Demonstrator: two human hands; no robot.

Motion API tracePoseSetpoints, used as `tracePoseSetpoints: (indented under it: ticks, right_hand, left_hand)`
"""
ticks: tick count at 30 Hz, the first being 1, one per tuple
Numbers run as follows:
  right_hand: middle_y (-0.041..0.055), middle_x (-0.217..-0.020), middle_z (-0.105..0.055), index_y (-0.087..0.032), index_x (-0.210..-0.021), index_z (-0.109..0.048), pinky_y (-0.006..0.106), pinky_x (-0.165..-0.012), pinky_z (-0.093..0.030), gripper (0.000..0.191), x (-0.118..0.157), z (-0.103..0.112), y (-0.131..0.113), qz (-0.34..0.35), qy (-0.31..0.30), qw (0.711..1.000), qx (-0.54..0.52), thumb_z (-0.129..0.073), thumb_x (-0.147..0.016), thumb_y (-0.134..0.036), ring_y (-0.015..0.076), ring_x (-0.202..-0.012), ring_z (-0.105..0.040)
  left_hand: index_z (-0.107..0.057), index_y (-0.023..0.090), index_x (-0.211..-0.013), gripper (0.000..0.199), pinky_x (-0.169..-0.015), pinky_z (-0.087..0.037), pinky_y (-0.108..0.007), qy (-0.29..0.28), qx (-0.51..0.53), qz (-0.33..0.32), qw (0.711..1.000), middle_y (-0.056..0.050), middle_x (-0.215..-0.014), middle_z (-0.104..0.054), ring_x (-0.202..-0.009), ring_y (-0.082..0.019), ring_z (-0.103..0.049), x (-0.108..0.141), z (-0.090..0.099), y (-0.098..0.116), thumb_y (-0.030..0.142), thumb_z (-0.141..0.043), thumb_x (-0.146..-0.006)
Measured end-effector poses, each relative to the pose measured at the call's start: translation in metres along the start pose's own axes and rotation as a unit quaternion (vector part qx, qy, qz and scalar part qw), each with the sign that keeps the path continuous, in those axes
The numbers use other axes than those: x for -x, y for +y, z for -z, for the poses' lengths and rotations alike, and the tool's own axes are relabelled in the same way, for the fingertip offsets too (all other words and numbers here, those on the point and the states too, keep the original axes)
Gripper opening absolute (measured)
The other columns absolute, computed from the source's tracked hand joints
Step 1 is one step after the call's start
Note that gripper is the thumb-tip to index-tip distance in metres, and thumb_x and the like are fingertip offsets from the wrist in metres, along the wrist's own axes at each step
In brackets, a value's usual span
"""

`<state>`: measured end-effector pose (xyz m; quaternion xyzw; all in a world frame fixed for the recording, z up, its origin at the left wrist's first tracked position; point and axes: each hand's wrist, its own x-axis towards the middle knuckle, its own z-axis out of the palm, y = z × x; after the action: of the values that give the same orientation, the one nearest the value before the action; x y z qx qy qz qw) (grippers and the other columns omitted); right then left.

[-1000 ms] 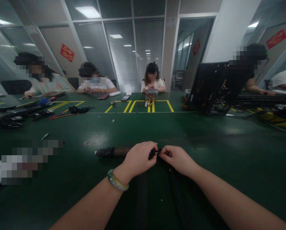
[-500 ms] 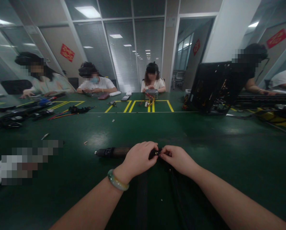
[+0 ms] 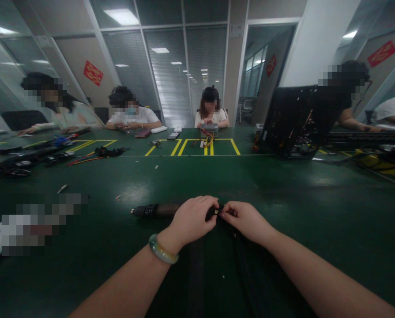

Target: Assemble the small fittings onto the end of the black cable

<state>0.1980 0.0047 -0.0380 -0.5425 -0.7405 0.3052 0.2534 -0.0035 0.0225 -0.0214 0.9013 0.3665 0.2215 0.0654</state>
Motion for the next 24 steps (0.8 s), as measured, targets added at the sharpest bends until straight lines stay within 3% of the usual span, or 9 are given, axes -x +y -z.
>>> tracePoseSetpoints:
  ticks: [24]
  right_hand:
    - [-0.0013,-0.077,-0.068,-0.021,-0.084,-0.067,0.023,-0.058,-0.038,0.015,-0.0004,-0.0019,0.0056,0.003,0.000,1.000,-0.022,-0.057,-0.087,-0.031,0.0146,-0.067,-0.060]
  left_hand:
    - [-0.053,0.023,-0.096,0.016,-0.091,-0.046,-0.037,0.010,0.003,0.016,1.000,-0.001,-0.111,-0.062,-0.103,-0.020,-0.059,-0.0002,-0.0027,-0.0006,0.015,-0.053,-0.081]
